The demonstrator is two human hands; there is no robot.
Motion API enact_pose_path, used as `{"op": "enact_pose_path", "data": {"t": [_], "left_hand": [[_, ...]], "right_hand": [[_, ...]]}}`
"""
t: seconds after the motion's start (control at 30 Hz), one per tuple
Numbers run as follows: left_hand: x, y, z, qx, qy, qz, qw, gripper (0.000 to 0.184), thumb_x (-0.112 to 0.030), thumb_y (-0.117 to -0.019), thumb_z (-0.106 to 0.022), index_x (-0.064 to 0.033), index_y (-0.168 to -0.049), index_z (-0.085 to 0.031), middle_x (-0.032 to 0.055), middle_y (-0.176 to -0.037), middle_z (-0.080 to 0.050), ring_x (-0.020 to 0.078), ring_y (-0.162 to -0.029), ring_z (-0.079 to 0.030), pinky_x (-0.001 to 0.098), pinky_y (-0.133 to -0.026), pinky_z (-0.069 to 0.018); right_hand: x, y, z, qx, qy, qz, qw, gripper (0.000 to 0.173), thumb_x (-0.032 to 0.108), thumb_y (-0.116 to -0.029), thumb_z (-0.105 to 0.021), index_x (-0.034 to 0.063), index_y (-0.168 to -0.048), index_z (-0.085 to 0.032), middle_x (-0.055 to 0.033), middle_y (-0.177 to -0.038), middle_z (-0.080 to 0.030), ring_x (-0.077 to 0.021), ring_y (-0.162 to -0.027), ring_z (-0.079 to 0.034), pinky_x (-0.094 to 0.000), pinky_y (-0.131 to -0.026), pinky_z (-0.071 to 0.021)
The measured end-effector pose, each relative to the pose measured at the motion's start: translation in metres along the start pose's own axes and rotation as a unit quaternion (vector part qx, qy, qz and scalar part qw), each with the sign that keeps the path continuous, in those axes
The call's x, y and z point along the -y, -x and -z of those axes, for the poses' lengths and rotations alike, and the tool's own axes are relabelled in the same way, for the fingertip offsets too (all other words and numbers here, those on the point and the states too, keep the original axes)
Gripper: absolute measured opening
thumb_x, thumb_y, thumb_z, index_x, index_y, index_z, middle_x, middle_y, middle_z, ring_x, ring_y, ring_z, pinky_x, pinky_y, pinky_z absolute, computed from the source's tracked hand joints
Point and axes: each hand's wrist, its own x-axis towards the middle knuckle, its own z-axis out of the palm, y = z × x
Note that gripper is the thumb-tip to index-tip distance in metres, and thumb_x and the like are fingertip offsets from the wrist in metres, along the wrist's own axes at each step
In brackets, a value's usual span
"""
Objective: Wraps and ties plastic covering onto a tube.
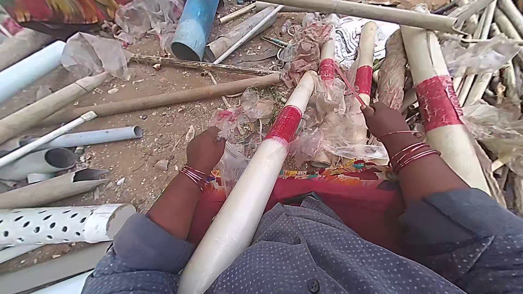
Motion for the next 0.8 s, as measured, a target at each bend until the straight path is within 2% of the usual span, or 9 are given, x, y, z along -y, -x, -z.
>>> {"op": "enact_pose_path", "data": {"t": [0.1, 0.2, 0.3, 0.4, 0.5, 0.57, 0.63, 0.7, 0.8], "left_hand": [[0.028, -0.016, 0.014, 0.015, -0.011, 0.083, 0.996, 0.032, -0.020, -0.1053, -0.055, 0.0068, -0.120, -0.064, 0.0356, -0.110, -0.066, 0.0564, -0.109, -0.063, 0.0749, -0.090, -0.0438], [0.065, -0.026, 0.017, 0.065, -0.024, 0.111, 0.991, 0.034, -0.022, -0.1048, -0.057, 0.0090, -0.116, -0.065, 0.0369, -0.110, -0.065, 0.0569, -0.110, -0.061, 0.0764, -0.092, -0.0415], [0.067, -0.029, 0.018, 0.110, -0.041, 0.121, 0.986, 0.037, -0.027, -0.1052, -0.057, 0.0081, -0.114, -0.066, 0.0356, -0.110, -0.066, 0.0549, -0.112, -0.061, 0.0755, -0.093, -0.0409], [0.063, -0.025, 0.026, 0.131, 0.007, 0.137, 0.982, 0.041, -0.032, -0.1057, -0.057, 0.0059, -0.120, -0.064, 0.0337, -0.107, -0.065, 0.0514, -0.102, -0.063, 0.0726, -0.089, -0.0427], [0.065, -0.015, 0.046, 0.109, 0.158, 0.165, 0.967, 0.037, -0.022, -0.1039, -0.060, -0.0005, -0.134, -0.054, 0.0244, -0.115, -0.062, 0.0320, -0.088, -0.061, 0.0525, -0.080, -0.0494], [0.065, -0.005, 0.066, 0.027, 0.257, 0.180, 0.949, 0.030, -0.015, -0.1045, -0.051, -0.0069, -0.133, -0.054, 0.0129, -0.114, -0.060, 0.0156, -0.083, -0.059, 0.0354, -0.075, -0.0505], [0.063, 0.004, 0.086, -0.075, 0.285, 0.148, 0.944, 0.030, -0.017, -0.1046, -0.048, -0.0079, -0.133, -0.054, 0.0085, -0.116, -0.059, 0.0079, -0.085, -0.061, 0.0281, -0.075, -0.0529], [0.050, 0.019, 0.100, -0.102, 0.257, 0.059, 0.959, 0.032, -0.021, -0.1036, -0.049, -0.0070, -0.131, -0.056, 0.0086, -0.121, -0.061, 0.0075, -0.094, -0.062, 0.0296, -0.084, -0.0525], [0.024, 0.043, 0.091, 0.036, 0.167, -0.101, 0.980, 0.026, -0.022, -0.1055, -0.054, -0.0080, -0.124, -0.065, 0.0095, -0.117, -0.068, 0.0171, -0.104, -0.067, 0.0448, -0.095, -0.0532]], "right_hand": [[-0.006, 0.001, 0.003, 0.004, -0.010, -0.004, 1.000, 0.056, 0.039, -0.1138, -0.030, -0.0081, -0.134, -0.053, -0.0402, -0.121, -0.061, -0.0585, -0.116, -0.059, -0.0754, -0.092, -0.0411], [-0.009, -0.002, 0.003, 0.002, -0.012, -0.003, 1.000, 0.057, 0.040, -0.1137, -0.030, -0.0075, -0.133, -0.054, -0.0394, -0.120, -0.061, -0.0579, -0.116, -0.059, -0.0752, -0.093, -0.0409], [-0.012, -0.006, 0.002, 0.007, -0.023, 0.007, 1.000, 0.059, 0.042, -0.1134, -0.030, -0.0071, -0.134, -0.055, -0.0391, -0.118, -0.062, -0.0574, -0.114, -0.059, -0.0752, -0.092, -0.0407], [-0.019, -0.015, -0.001, 0.006, -0.035, 0.021, 0.999, 0.059, 0.043, -0.1132, -0.030, -0.0057, -0.133, -0.056, -0.0373, -0.112, -0.063, -0.0559, -0.107, -0.062, -0.0748, -0.090, -0.0418], [-0.025, -0.014, -0.002, 0.009, -0.041, 0.021, 0.999, 0.058, 0.043, -0.1133, -0.030, -0.0047, -0.134, -0.056, -0.0360, -0.111, -0.064, -0.0556, -0.105, -0.062, -0.0739, -0.088, -0.0429], [-0.029, -0.012, -0.001, 0.011, -0.051, 0.021, 0.998, 0.058, 0.043, -0.1133, -0.031, -0.0047, -0.133, -0.057, -0.0358, -0.111, -0.064, -0.0551, -0.104, -0.062, -0.0739, -0.088, -0.0427], [-0.034, -0.013, -0.001, 0.010, -0.062, 0.025, 0.998, 0.059, 0.044, -0.1130, -0.031, -0.0049, -0.132, -0.056, -0.0345, -0.109, -0.064, -0.0541, -0.101, -0.063, -0.0734, -0.086, -0.0436], [-0.035, -0.012, -0.001, 0.009, -0.069, 0.029, 0.997, 0.059, 0.045, -0.1129, -0.031, -0.0050, -0.131, -0.056, -0.0336, -0.107, -0.065, -0.0532, -0.098, -0.063, -0.0727, -0.085, -0.0439], [-0.033, -0.010, -0.002, 0.015, -0.071, 0.032, 0.997, 0.058, 0.044, -0.1131, -0.032, -0.0045, -0.132, -0.057, -0.0335, -0.106, -0.064, -0.0520, -0.097, -0.063, -0.0721, -0.085, -0.0434]]}}
